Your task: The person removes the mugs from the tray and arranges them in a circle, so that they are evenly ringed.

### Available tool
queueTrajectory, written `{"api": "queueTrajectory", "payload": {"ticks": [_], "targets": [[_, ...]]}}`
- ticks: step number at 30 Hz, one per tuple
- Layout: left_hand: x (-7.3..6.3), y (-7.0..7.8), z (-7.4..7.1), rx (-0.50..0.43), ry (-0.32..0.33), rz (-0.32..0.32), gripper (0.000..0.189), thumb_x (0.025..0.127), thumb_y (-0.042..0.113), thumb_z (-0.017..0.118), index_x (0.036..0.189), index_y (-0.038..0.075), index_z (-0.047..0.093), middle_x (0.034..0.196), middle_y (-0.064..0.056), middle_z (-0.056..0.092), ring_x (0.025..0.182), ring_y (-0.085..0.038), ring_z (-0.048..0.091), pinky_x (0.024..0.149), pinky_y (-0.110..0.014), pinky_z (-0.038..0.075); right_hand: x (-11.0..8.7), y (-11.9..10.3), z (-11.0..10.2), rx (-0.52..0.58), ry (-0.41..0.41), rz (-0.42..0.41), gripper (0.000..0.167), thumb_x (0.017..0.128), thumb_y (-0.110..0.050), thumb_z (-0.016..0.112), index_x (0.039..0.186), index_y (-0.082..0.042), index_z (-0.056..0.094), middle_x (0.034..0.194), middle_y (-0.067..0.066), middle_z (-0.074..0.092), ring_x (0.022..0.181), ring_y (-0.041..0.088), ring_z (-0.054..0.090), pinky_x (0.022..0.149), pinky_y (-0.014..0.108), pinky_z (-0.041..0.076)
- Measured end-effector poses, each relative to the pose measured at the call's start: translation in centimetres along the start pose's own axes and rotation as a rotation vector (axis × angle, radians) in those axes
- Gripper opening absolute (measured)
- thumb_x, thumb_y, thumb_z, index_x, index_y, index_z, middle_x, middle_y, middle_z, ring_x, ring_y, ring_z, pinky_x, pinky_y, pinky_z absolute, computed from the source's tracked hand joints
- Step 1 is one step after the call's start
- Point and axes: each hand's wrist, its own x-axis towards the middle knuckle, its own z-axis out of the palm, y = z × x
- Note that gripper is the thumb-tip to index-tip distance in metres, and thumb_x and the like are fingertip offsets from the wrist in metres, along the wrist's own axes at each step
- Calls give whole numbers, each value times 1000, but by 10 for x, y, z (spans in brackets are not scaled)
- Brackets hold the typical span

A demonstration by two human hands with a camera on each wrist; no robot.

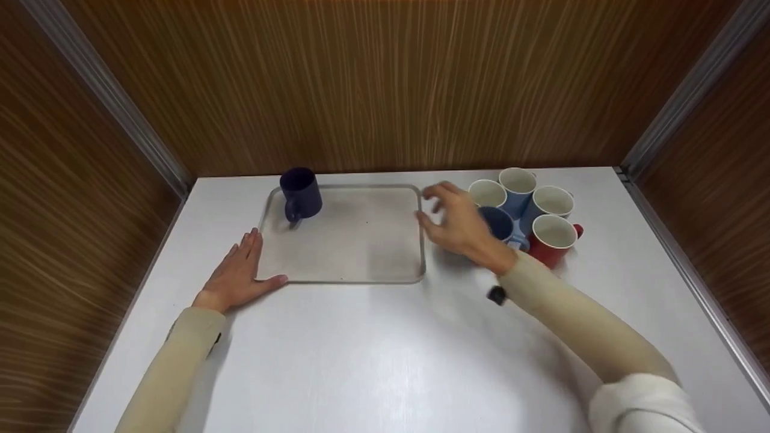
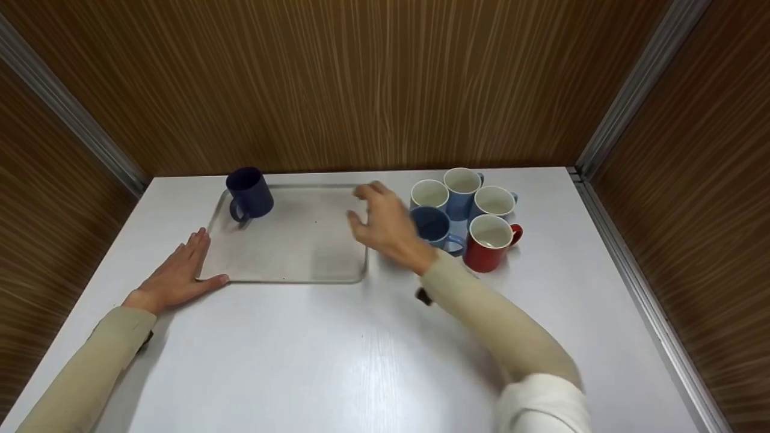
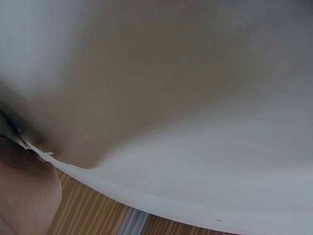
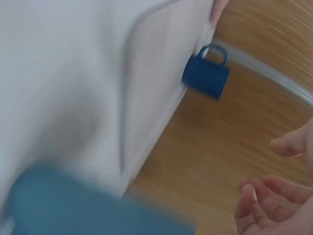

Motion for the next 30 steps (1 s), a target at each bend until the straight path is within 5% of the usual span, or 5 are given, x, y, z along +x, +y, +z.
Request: {"api": "queueTrajectory", "payload": {"ticks": [7,12,18,23,30], "targets": [[1,0,2,-1,-5,2,127,93,85,52,169,-2,0,179,-20,-5,167,-38,-2,136,-55,4,60,-29,80,189,-305,129,48,101,-21,72,139,6,65,137,23,69,101,33,76,89,38,65],[1,2,1,-11,-9,-6,128,93,86,51,170,-1,-1,179,-20,-5,167,-39,-2,136,-56,4,82,-41,131,301,-407,185,50,105,-21,66,147,6,57,146,23,63,114,35,74,99,37,62],[0,0,-3,-12,2,-11,128,92,86,52,170,0,-1,180,-20,-5,167,-38,-1,136,-55,5,88,-58,180,509,-389,379,55,107,-25,65,153,2,52,154,21,58,120,34,72,100,35,61],[0,-2,-5,-3,-1,-4,128,92,87,51,170,0,-2,180,-19,-6,167,-39,-2,136,-56,5,88,-70,208,761,-347,564,64,108,-22,63,162,3,39,163,21,48,126,39,68,107,47,59],[-2,-3,-5,-9,7,9,127,93,84,53,170,-2,-1,179,-21,-6,167,-40,-1,135,-58,6,86,-80,232,953,-232,662,60,109,-14,61,162,3,39,161,19,51,132,39,65,110,49,56]]}}
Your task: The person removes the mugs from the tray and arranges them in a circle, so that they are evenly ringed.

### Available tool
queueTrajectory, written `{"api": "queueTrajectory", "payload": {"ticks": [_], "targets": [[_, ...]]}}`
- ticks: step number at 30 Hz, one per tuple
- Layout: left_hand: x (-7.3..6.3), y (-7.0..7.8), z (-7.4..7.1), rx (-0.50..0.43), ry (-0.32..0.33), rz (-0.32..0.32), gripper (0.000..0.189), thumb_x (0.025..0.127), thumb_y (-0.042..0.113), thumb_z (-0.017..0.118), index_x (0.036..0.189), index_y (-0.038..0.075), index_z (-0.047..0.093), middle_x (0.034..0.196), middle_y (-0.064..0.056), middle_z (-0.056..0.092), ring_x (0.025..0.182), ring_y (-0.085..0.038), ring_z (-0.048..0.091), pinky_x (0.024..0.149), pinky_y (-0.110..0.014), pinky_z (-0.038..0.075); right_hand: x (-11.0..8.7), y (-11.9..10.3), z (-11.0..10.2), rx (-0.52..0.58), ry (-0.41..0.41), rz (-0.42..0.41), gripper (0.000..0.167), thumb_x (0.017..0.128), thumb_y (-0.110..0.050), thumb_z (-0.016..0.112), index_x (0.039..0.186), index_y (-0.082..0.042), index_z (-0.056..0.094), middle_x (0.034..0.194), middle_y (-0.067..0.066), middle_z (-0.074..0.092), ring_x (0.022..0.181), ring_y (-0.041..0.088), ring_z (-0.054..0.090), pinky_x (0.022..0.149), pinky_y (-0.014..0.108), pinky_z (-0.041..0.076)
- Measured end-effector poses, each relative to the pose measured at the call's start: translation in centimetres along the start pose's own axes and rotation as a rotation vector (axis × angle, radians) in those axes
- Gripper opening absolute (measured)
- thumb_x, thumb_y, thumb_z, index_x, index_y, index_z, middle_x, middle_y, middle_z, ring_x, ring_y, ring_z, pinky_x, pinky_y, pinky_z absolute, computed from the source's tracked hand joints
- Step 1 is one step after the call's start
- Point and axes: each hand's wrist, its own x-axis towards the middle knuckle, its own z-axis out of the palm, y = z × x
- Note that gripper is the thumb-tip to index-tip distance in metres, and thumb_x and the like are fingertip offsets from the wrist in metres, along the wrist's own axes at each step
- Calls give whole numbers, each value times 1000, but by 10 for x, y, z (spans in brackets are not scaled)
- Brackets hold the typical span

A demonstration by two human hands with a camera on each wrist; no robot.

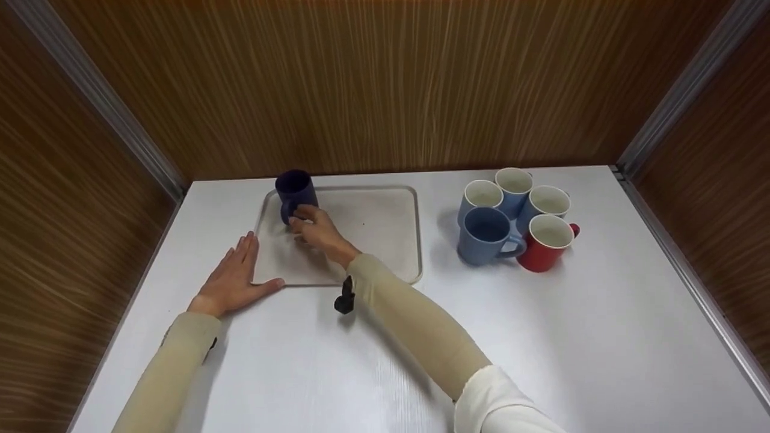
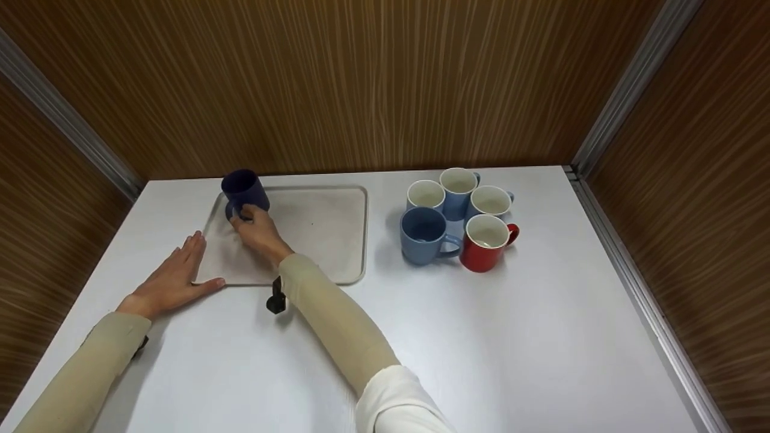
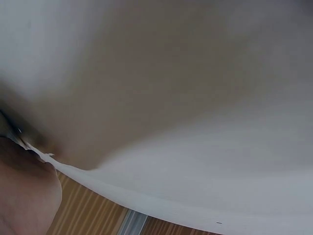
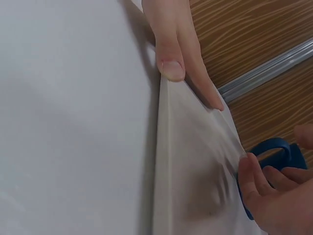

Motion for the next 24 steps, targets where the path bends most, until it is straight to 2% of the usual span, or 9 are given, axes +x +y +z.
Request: {"api": "queueTrajectory", "payload": {"ticks": [5,12,15,19,24], "targets": [[-2,0,2,-7,27,8,126,94,80,58,169,-5,3,179,-24,-1,167,-41,2,135,-58,8,1,9,5,47,15,13,59,107,-10,60,162,1,41,159,16,54,129,37,66,110,50,55],[-3,2,0,0,24,-2,126,94,81,58,169,-5,3,179,-23,0,167,-41,3,136,-57,9,2,14,7,35,-34,-1,63,107,-13,61,165,-3,38,163,14,52,126,26,67,111,46,55],[-1,3,-1,3,21,1,126,94,81,57,169,-4,2,179,-23,-1,167,-41,3,135,-58,8,3,13,7,19,-52,-1,63,108,-16,61,165,-5,38,164,14,51,128,25,67,112,45,54],[1,3,-1,4,12,7,126,94,82,55,169,-3,2,179,-22,-2,167,-40,2,136,-57,8,3,13,6,28,-50,10,62,108,-15,62,165,-6,40,161,14,54,130,31,66,112,47,54],[1,0,-1,3,8,7,125,94,83,54,169,-3,2,180,-20,-3,167,-39,1,136,-56,7,5,13,6,10,-34,6,60,107,-15,63,162,-5,43,153,12,59,119,28,69,110,47,55]]}}
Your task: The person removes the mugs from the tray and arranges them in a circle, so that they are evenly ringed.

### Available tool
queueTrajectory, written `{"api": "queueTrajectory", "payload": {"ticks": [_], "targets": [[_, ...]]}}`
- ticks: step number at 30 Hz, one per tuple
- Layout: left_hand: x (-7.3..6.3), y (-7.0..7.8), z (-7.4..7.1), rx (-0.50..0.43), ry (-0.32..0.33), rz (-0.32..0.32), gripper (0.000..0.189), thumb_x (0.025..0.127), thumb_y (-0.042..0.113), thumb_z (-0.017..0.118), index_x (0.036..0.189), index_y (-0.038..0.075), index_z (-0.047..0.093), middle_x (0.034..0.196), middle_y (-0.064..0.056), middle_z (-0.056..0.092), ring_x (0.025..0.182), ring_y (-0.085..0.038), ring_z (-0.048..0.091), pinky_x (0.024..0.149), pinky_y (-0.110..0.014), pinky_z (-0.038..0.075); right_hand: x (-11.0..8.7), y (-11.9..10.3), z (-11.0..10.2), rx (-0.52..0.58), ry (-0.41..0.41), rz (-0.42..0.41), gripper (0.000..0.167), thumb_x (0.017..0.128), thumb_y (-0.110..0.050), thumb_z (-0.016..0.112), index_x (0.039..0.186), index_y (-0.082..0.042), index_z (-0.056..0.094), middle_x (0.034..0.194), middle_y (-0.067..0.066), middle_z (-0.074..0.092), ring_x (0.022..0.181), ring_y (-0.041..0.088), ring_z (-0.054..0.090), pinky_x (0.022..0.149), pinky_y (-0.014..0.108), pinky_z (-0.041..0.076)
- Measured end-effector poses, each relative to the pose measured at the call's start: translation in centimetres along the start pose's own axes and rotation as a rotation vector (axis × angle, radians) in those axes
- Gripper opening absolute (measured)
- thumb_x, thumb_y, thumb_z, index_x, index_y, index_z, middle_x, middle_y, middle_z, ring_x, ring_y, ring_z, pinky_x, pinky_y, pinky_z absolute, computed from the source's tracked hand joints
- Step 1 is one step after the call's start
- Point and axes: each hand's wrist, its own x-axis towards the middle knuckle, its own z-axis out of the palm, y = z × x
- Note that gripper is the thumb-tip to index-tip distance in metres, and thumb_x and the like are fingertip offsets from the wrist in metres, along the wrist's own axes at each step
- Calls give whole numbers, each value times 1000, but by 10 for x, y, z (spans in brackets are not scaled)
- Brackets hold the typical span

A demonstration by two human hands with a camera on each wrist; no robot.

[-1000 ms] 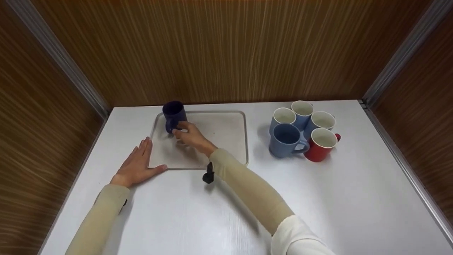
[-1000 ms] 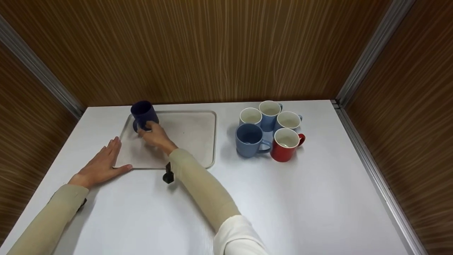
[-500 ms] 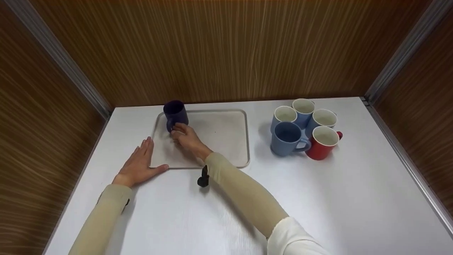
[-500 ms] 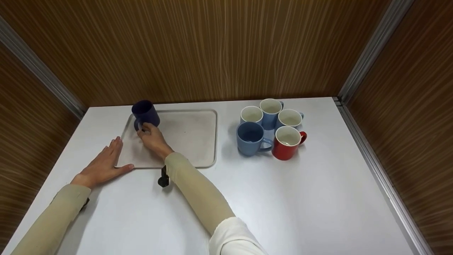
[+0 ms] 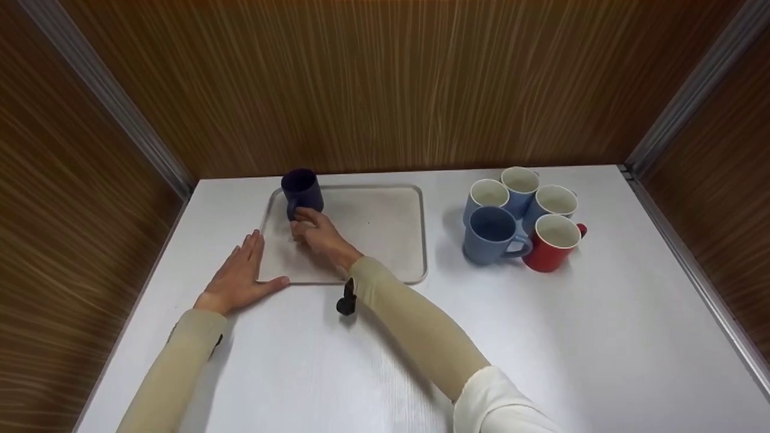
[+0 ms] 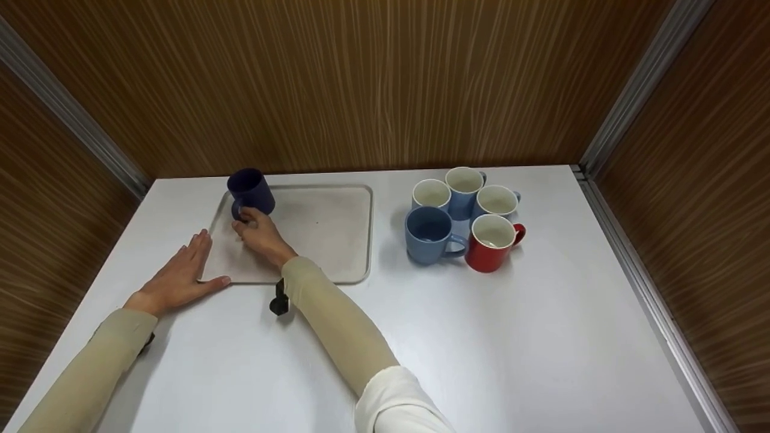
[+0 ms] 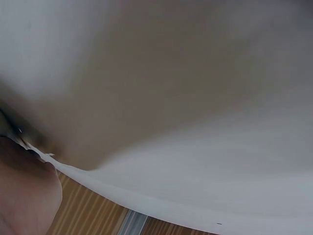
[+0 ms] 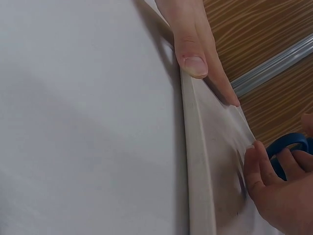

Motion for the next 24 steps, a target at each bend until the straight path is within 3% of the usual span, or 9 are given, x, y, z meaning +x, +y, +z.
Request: {"api": "queueTrajectory", "payload": {"ticks": [4,7,14,20,24], "targets": [[0,1,0,6,-8,-4,126,94,83,54,169,-3,1,179,-21,-3,167,-39,1,136,-57,7,0,0,1,-14,22,5,55,109,-16,61,160,-2,46,136,12,64,116,29,70,108,46,57],[-1,2,1,6,-3,-3,125,95,82,54,169,-4,3,179,-21,-2,167,-40,2,136,-57,8,0,0,4,21,64,-3,47,110,-13,60,152,5,52,126,15,65,117,36,71,106,48,59],[-4,0,-1,21,-1,-10,125,95,81,54,169,-5,4,179,-22,-1,167,-40,2,136,-57,8,-1,2,8,16,124,-62,23,110,-5,57,118,11,71,117,25,74,108,43,75,93,46,65],[-3,-2,-3,30,-18,-25,127,93,85,52,169,-3,1,180,-20,-4,167,-38,0,136,-55,6,-5,-2,4,5,95,-66,24,111,-4,54,117,12,71,122,34,72,106,44,75,95,52,64],[-2,-3,-4,25,-26,-23,128,93,86,51,169,-2,0,179,-20,-5,167,-38,-1,136,-55,6,-10,-5,-2,-15,79,-86,24,111,-5,55,116,10,73,118,30,74,103,41,75,97,55,63]]}}
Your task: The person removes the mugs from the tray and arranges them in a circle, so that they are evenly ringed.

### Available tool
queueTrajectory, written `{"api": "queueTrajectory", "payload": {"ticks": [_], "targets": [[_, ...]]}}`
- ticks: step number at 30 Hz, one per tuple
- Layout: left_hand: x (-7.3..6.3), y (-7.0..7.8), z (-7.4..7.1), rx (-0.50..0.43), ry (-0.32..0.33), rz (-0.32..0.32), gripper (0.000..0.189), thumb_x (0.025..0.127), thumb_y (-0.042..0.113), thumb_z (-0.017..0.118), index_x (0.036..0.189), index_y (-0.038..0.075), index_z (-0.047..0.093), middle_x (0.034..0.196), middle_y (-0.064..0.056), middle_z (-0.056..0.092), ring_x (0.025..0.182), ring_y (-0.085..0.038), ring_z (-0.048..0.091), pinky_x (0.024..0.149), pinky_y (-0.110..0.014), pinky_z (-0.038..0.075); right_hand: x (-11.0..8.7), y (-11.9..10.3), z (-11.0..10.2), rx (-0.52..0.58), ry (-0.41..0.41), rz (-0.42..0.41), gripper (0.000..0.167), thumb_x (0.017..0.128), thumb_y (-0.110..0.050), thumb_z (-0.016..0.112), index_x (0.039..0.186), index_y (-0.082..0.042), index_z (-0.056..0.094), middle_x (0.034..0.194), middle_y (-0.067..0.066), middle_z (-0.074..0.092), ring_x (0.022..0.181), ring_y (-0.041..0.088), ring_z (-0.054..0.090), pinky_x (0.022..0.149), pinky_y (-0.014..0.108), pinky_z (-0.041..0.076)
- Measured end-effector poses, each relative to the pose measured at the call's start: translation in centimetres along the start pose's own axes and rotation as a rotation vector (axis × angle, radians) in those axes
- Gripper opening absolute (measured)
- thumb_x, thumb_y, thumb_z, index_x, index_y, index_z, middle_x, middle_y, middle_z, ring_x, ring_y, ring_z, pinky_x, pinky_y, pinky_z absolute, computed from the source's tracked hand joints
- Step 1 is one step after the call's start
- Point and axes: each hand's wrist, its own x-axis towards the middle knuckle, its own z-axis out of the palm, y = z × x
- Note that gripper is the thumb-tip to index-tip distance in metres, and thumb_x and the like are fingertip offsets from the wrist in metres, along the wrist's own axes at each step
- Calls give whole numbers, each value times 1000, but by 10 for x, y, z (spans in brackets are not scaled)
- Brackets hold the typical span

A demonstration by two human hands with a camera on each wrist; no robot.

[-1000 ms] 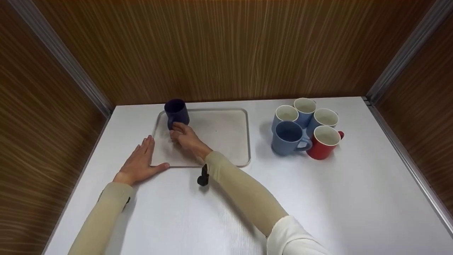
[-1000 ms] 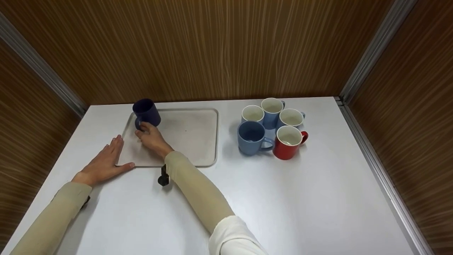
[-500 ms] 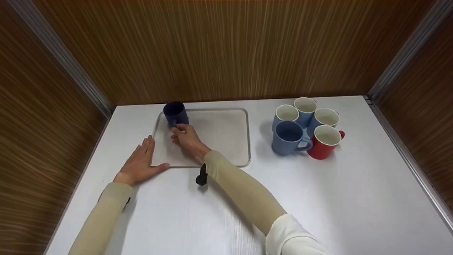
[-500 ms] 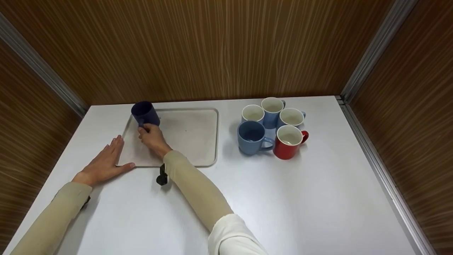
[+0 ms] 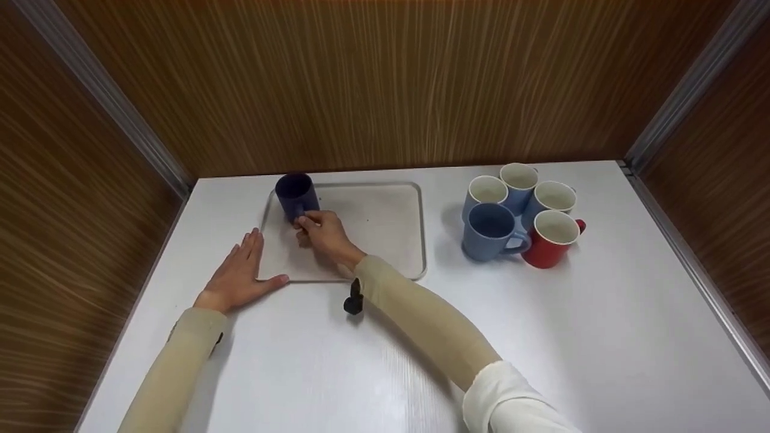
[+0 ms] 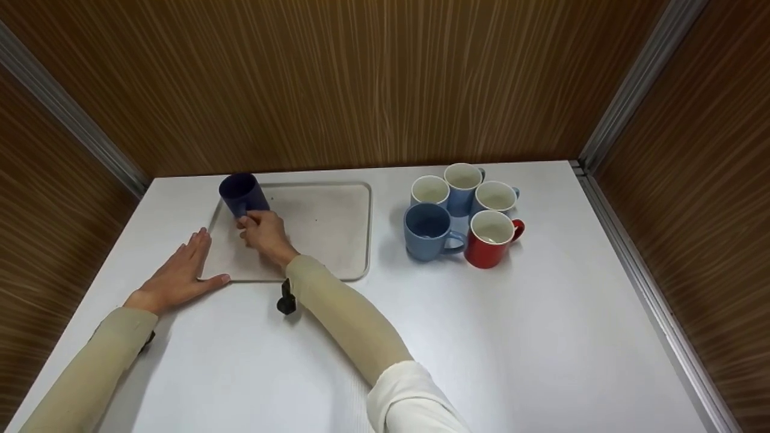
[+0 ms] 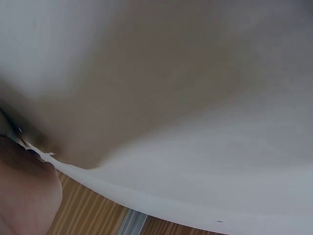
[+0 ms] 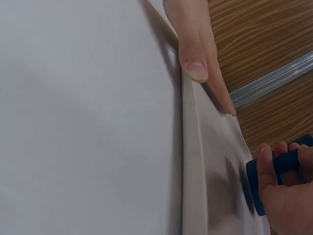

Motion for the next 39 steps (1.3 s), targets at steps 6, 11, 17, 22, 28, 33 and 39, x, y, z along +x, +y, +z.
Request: {"api": "queueTrajectory", "payload": {"ticks": [6,11,17,22,28,33,39], "targets": [[0,-1,-5,-6,9,-3,127,93,86,52,170,-2,0,179,-20,-4,167,-38,0,136,-56,6,-15,-15,-11,3,-55,-29,24,110,-11,60,115,7,75,107,19,77,93,22,76,99,49,63],[0,-2,-9,0,14,-9,128,93,86,52,170,-1,-1,179,-20,-5,167,-38,-1,136,-56,6,-30,-28,-27,11,-133,-65,35,111,-18,61,120,14,71,118,32,73,109,38,77,99,45,63],[5,3,-8,-3,47,28,126,94,82,56,169,-5,3,179,-23,-1,167,-40,3,136,-56,8,-49,-34,-65,-57,-133,-149,37,112,-17,57,117,18,69,115,39,71,104,44,77,89,37,67],[8,6,-8,-5,38,35,125,94,81,55,169,-5,3,179,-22,-2,167,-40,1,136,-55,6,-67,-37,-98,-113,-122,-174,34,112,-15,58,113,17,70,111,33,72,93,27,80,88,38,67],[8,6,-8,-3,30,30,125,94,82,54,169,-4,2,179,-22,-2,167,-40,1,136,-56,6,-96,-38,-132,-164,-145,-193,33,112,-19,59,109,11,73,107,25,73,91,23,79,90,39,66],[6,4,-5,-5,21,10,127,93,85,53,170,-2,0,180,-20,-4,167,-38,-1,136,-55,6,-124,-36,-156,-182,-163,-192,32,112,-18,59,106,10,73,107,24,73,91,22,79,90,39,67],[0,-1,1,-13,-3,-11,129,92,87,51,170,0,-3,180,-19,-7,167,-38,-3,136,-55,4,-166,-39,-179,-168,-171,-160,31,111,-15,60,105,14,72,105,27,73,89,20,79,90,39,67]]}}
